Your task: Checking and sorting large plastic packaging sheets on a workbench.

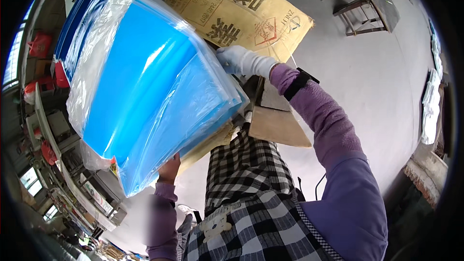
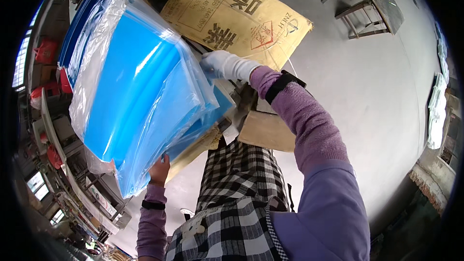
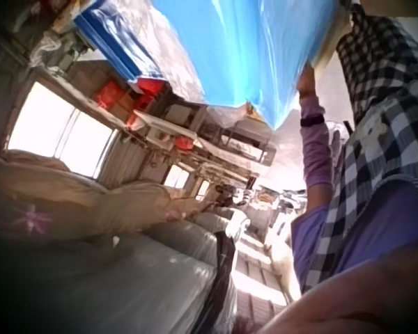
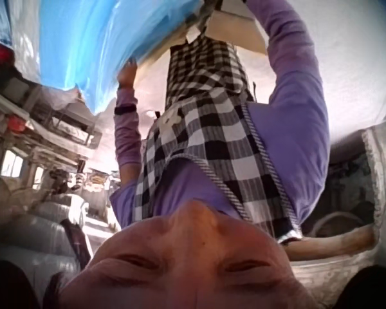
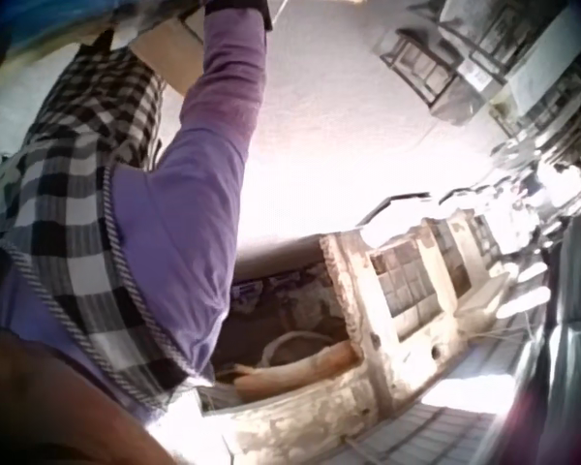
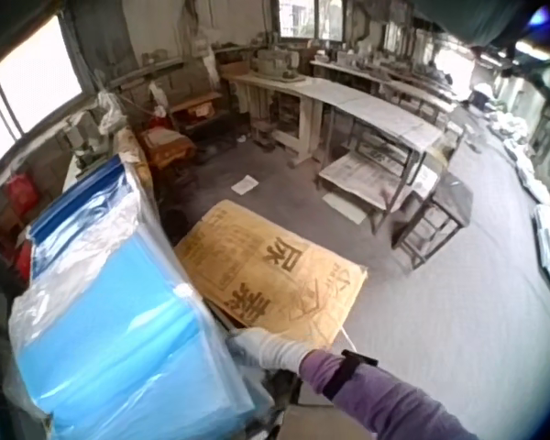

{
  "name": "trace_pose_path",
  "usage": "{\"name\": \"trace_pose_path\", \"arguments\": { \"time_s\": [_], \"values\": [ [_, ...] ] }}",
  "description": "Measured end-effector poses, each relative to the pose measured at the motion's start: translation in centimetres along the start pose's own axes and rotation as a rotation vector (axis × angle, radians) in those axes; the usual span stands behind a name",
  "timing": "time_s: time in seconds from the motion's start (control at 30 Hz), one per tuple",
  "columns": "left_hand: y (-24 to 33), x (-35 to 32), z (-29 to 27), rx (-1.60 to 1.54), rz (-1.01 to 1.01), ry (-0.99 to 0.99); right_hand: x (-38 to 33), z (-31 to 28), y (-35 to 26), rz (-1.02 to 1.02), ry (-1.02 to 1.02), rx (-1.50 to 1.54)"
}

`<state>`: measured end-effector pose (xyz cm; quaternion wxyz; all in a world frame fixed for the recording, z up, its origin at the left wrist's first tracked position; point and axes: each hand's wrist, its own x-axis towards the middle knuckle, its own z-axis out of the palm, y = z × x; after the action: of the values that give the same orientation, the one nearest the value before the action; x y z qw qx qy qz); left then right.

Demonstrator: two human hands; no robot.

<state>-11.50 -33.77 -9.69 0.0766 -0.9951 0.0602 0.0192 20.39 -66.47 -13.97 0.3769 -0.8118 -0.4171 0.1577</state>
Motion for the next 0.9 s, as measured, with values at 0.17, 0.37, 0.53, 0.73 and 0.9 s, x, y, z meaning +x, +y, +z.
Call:
{"name": "trace_pose_path", "arguments": {
  "time_s": [0.17,0.37,0.53,0.73,0.9],
  "values": [
    [-1.1,1.2,-1.8,-0.258,-0.113,-0.027,-1.3,-0.1,-0.5,0.199,-0.090,0.197],
    [-1.2,1.8,-2.8,-0.289,0.005,-0.019,-1.0,-2.1,-1.3,0.103,-0.143,0.000],
    [0.0,2.4,-3.6,-0.291,-0.016,0.065,-1.0,0.1,-2.5,0.039,0.142,-0.199],
    [-0.5,2.3,-4.4,-0.347,-0.098,-0.077,-2.5,-0.7,-2.5,0.123,0.135,-0.041],
    [-1.1,3.5,-5.3,-0.489,-0.013,0.162,0.7,-1.2,-4.7,0.073,0.212,-0.230]
  ]
}}
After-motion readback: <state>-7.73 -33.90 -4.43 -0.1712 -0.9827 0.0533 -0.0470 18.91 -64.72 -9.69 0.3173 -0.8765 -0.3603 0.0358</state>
